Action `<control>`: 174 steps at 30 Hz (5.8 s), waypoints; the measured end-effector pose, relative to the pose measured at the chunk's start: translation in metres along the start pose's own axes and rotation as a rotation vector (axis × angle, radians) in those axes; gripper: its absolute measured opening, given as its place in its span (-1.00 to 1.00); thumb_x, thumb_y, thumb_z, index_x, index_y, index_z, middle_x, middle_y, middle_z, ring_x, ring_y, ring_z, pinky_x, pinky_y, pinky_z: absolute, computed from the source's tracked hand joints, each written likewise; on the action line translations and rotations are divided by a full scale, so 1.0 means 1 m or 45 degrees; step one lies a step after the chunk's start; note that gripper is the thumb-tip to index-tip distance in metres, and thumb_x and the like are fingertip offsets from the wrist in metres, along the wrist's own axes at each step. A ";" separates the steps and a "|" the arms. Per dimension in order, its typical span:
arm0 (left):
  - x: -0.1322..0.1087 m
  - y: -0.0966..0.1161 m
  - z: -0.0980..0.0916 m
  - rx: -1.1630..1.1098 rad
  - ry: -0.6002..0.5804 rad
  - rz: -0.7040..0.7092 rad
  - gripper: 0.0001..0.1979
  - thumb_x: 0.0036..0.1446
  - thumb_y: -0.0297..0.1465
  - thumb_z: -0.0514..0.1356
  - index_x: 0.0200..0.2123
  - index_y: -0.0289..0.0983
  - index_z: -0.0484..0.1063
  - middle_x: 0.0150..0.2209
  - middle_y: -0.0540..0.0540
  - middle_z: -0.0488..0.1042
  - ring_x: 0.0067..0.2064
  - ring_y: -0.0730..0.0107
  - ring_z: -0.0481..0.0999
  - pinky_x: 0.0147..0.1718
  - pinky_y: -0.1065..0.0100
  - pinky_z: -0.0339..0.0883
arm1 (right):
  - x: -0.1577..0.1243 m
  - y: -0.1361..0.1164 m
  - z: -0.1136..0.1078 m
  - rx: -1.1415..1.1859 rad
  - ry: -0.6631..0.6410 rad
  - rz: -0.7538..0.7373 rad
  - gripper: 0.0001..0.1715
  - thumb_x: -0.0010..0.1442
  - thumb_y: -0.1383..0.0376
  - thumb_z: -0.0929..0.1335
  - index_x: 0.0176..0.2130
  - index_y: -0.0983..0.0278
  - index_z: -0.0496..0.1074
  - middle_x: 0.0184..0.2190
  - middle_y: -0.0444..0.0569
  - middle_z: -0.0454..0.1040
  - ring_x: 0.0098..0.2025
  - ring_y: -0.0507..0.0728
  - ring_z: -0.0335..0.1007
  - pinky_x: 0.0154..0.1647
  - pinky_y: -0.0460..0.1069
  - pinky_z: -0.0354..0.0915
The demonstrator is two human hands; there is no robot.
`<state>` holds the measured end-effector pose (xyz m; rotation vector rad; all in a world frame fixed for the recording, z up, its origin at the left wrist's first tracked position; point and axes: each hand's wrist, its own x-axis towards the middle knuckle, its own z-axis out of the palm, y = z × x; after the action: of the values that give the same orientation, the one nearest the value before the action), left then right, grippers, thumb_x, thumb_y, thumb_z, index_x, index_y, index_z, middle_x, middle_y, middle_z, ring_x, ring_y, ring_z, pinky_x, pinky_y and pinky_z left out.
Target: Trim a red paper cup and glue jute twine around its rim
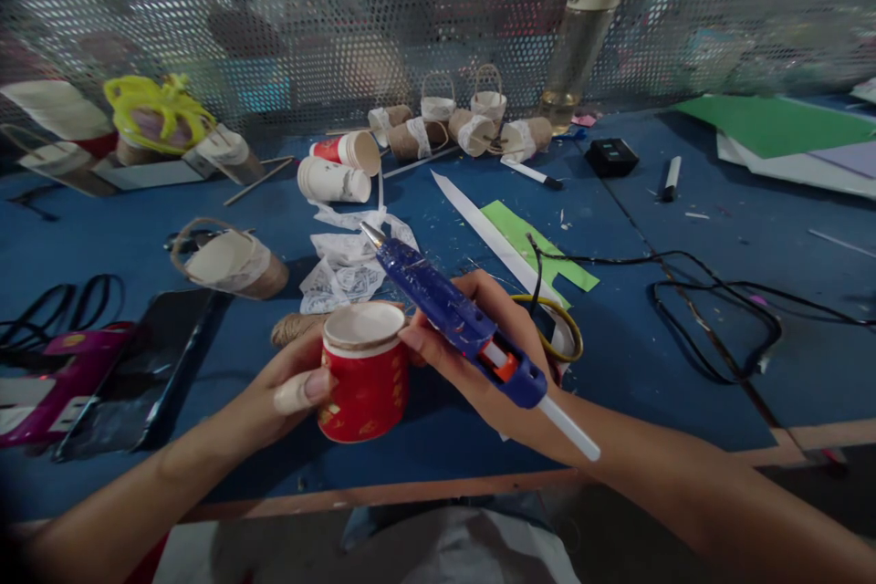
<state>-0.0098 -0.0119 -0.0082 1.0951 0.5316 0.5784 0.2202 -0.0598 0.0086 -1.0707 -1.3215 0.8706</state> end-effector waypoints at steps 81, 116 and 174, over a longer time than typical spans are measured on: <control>-0.005 0.006 -0.002 0.298 0.474 0.403 -0.47 0.25 -0.22 0.35 0.28 -0.03 0.48 0.25 -0.04 0.55 0.29 -0.13 0.46 0.27 0.10 0.37 | -0.001 0.009 -0.027 -0.353 -0.279 -0.388 -0.64 0.11 0.51 0.42 -0.32 0.13 0.22 -0.43 -0.17 0.38 -0.45 0.07 0.36 -0.46 0.00 0.23; -0.004 0.001 -0.012 0.349 0.438 0.450 -0.39 0.26 -0.16 0.34 0.34 -0.13 0.41 0.29 -0.17 0.50 0.29 -0.16 0.49 0.25 0.03 0.45 | -0.004 0.005 -0.024 -0.487 -0.187 -0.323 -0.66 0.18 0.54 0.36 -0.34 0.17 0.17 -0.43 -0.19 0.26 -0.41 0.02 0.24 -0.42 -0.02 0.12; -0.002 0.005 -0.009 0.579 0.576 0.507 -0.51 0.23 -0.25 0.39 0.19 -0.12 0.44 0.07 -0.13 0.58 0.05 0.04 0.61 0.01 0.18 0.58 | -0.007 0.014 -0.029 -0.622 -0.181 -0.265 -0.65 -0.01 0.45 0.40 -0.37 0.15 0.15 -0.48 -0.22 0.28 -0.49 0.03 0.20 -0.44 -0.02 0.11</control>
<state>-0.0183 -0.0058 -0.0061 1.5273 0.8728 1.1046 0.2501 -0.0654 -0.0048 -1.2284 -1.7871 0.4829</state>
